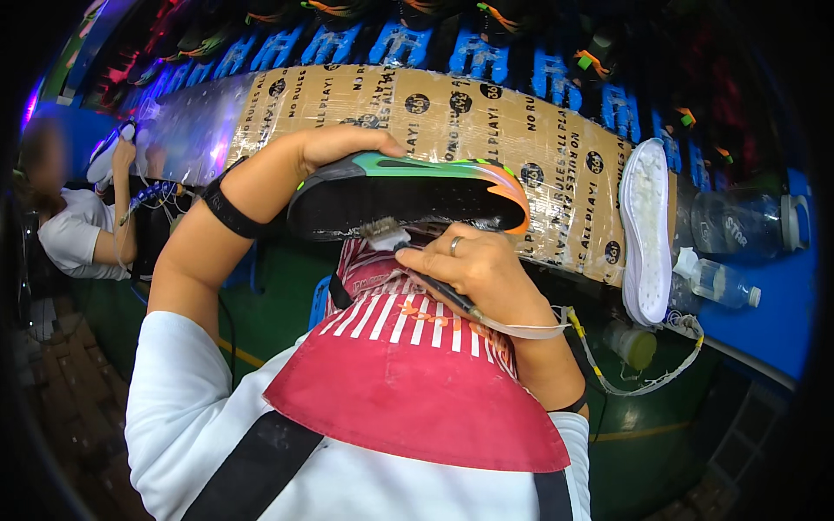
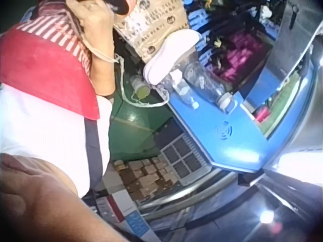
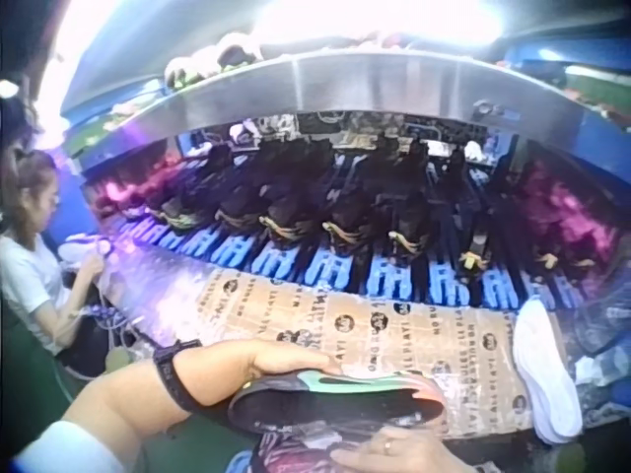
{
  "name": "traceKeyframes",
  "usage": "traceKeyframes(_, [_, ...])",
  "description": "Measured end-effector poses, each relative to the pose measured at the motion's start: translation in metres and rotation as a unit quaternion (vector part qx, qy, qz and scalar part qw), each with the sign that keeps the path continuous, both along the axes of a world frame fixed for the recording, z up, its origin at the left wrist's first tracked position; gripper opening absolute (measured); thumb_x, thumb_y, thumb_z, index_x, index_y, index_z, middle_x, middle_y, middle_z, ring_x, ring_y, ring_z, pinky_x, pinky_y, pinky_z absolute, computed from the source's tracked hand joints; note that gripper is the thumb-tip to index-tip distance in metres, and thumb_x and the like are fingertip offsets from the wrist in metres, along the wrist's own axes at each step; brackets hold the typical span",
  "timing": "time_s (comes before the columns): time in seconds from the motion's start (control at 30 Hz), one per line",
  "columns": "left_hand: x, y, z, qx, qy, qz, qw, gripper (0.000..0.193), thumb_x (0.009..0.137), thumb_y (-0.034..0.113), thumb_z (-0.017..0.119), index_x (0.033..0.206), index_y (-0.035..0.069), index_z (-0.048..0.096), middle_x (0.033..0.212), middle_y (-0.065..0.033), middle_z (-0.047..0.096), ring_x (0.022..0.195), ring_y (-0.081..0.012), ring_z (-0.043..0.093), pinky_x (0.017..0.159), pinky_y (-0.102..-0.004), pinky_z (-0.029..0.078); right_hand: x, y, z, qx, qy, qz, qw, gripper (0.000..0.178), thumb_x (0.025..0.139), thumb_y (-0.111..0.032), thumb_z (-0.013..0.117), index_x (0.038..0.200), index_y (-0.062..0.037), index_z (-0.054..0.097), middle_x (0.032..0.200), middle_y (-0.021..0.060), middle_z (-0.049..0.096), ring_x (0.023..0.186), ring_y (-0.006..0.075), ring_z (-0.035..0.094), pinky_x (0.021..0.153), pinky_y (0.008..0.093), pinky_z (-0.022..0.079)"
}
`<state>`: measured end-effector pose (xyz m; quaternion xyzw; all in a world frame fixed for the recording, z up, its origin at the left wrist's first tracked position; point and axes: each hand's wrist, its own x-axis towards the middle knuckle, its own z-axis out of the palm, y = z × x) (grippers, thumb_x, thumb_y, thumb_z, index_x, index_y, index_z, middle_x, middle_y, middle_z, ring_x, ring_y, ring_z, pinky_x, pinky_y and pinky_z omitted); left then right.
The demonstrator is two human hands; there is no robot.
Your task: Applying adhesive to the edges and surfaces of shoe soles using a brush.
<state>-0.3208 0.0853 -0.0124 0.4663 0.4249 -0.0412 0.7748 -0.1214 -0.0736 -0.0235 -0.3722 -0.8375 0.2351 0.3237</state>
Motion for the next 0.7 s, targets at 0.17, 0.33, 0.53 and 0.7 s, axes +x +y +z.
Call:
traceKeyframes(0.17, [-0.009,-0.006,-0.024,-0.074,-0.081,0.112,0.988,0.031,0.082,0.030,0.059,0.096,0.003,0.063,0.085,-0.0096,0.066,0.071,-0.0146,0.064,0.066,-0.0264,0.052,0.007,0.005,0.005,-0.062,0.129,0.013,0.990,0.024,0.071,-0.011,0.073,0.093,-0.0044,0.069,0.062,0.0077,0.059,0.060,0.0203,0.058,0.055,0.0308,0.045])
traceKeyframes(0.33, [0.006,-0.029,-0.039,-0.084,-0.133,0.198,0.967,0.038,0.084,0.029,0.050,0.105,-0.002,0.061,0.093,-0.0157,0.066,0.076,-0.0224,0.065,0.075,-0.0319,0.054,0.020,0.014,-0.007,-0.209,0.245,-0.161,0.933,0.019,0.074,-0.006,0.069,0.093,-0.0008,0.068,0.072,0.0057,0.062,0.066,0.0117,0.057,0.059,0.0242,0.043])
traceKeyframes(0.53, [0.008,-0.043,-0.055,-0.165,-0.231,0.236,0.929,0.042,0.087,0.028,0.042,0.113,-0.003,0.056,0.096,-0.0176,0.066,0.082,-0.0238,0.066,0.076,-0.0348,0.055,0.051,0.019,-0.020,-0.237,0.331,-0.274,0.872,0.017,0.078,-0.009,0.067,0.092,-0.0001,0.068,0.075,0.0023,0.064,0.066,0.0065,0.055,0.061,0.0199,0.043])
traceKeyframes(0.7, [0.016,-0.053,-0.054,-0.164,-0.221,0.277,0.921,0.041,0.087,0.030,0.041,0.110,0.000,0.058,0.094,-0.0150,0.066,0.076,-0.0211,0.067,0.072,-0.0320,0.056,0.062,0.027,-0.028,-0.038,0.221,-0.396,0.890,0.019,0.076,-0.005,0.067,0.095,-0.0006,0.067,0.078,0.0071,0.064,0.067,0.0127,0.058,0.061,0.0246,0.044])
